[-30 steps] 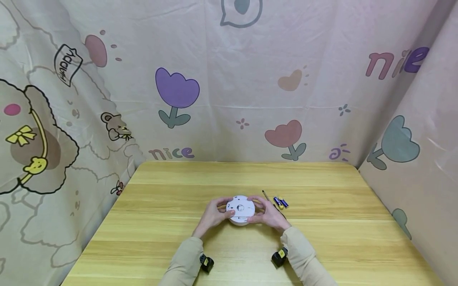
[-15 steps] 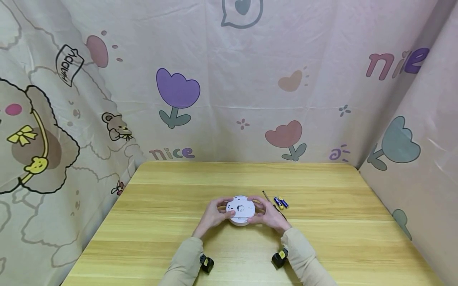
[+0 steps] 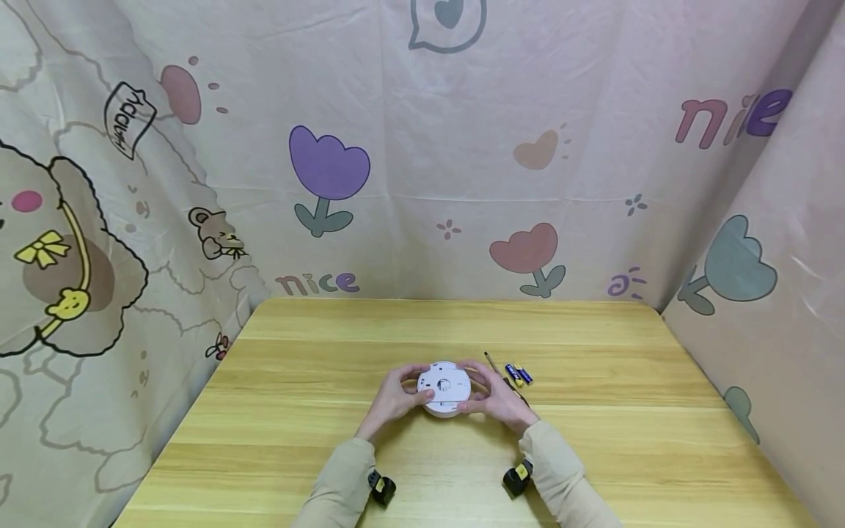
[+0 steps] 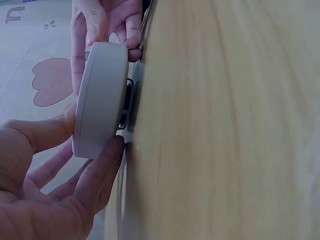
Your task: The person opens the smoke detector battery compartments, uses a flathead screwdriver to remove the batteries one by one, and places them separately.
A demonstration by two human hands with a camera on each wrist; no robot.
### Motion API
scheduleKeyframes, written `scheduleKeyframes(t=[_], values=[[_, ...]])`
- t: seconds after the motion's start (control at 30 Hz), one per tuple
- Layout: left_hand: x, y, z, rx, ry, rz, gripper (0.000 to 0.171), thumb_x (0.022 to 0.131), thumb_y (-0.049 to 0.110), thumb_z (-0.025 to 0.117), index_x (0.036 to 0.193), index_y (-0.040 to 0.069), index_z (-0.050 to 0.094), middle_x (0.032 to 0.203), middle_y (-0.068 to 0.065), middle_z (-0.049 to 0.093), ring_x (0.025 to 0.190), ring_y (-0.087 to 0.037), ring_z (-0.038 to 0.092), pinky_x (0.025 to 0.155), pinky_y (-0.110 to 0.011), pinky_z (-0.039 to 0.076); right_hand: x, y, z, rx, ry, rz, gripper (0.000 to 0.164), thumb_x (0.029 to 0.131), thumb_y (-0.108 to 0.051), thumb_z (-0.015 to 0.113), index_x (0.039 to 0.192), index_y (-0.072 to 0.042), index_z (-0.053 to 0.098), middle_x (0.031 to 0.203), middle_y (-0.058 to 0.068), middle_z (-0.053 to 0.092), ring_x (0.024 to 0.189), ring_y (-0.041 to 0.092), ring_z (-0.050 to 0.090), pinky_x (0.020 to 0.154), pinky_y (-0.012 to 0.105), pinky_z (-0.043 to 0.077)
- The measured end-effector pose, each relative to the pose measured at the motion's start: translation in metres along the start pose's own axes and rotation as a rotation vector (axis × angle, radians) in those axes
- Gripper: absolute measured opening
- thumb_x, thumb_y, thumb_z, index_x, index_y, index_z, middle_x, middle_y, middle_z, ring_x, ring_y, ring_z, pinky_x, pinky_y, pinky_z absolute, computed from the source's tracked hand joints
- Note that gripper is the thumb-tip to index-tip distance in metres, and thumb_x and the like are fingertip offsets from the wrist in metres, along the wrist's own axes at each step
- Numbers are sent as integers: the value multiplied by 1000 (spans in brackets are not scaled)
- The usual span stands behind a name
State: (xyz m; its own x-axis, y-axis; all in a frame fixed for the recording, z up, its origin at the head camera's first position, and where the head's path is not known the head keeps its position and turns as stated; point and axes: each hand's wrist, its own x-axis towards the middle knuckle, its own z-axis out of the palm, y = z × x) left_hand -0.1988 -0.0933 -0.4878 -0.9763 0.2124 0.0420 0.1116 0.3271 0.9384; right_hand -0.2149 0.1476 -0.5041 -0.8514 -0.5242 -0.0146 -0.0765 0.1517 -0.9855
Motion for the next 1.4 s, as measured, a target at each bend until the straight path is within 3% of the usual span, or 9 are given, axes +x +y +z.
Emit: scheduleKeyframes(t=[0.17,0.27,0.37,0.47,0.67,1.07,1.2,1.4], values=[[0,0,1,-26,19,-21,62,81,-3,78,137,-8,51,135,-36,57,118,-49,62,95,-44,60,-2,0,-1,20,4,28,94,84,-5,77,159,-6,21,161,28,29,124,43,60,107,43,53],[-1,1,2,-39,33,-56,69,81,0,79,141,-8,46,136,-37,55,112,-50,65,93,-45,61,-3,0,-1,44,26,44,91,86,-5,75,159,-4,21,157,30,35,127,43,57,110,47,51],[-2,3,1,-53,44,-77,72,81,1,79,143,-8,43,136,-37,55,110,-48,66,91,-45,62,-3,-1,-1,61,58,52,83,87,-7,73,155,1,28,147,31,47,128,39,56,106,42,54],[-2,4,0,-94,61,-103,72,81,1,80,143,-9,44,134,-37,57,111,-46,67,91,-43,62,-1,0,-1,63,92,62,75,87,-9,73,151,5,36,135,26,57,117,27,62,97,31,57],[-2,6,0,-171,93,-136,69,79,2,82,139,-9,49,129,-33,62,108,-38,69,90,-39,63,0,2,-3,131,85,38,62,88,-5,71,142,11,44,121,15,63,102,12,65,90,24,60],[-3,9,0,-89,60,-63,57,80,3,82,129,-12,58,109,-24,67,92,-21,69,78,-29,63,-4,-5,-7,139,99,38,66,85,1,72,141,17,41,111,10,65,93,10,69,87,23,61],[-3,8,0,-31,63,-23,50,80,5,83,123,-11,63,106,-22,70,89,-19,67,78,-24,59,-5,-8,-7,115,108,34,64,85,2,72,140,17,42,112,16,65,93,11,70,86,23,61],[-3,7,0,20,127,17,48,78,8,85,119,-8,65,102,-21,69,86,-21,67,73,-20,58,-5,-9,-5,97,143,25,60,88,3,70,139,17,44,122,29,61,94,16,73,86,28,63]])
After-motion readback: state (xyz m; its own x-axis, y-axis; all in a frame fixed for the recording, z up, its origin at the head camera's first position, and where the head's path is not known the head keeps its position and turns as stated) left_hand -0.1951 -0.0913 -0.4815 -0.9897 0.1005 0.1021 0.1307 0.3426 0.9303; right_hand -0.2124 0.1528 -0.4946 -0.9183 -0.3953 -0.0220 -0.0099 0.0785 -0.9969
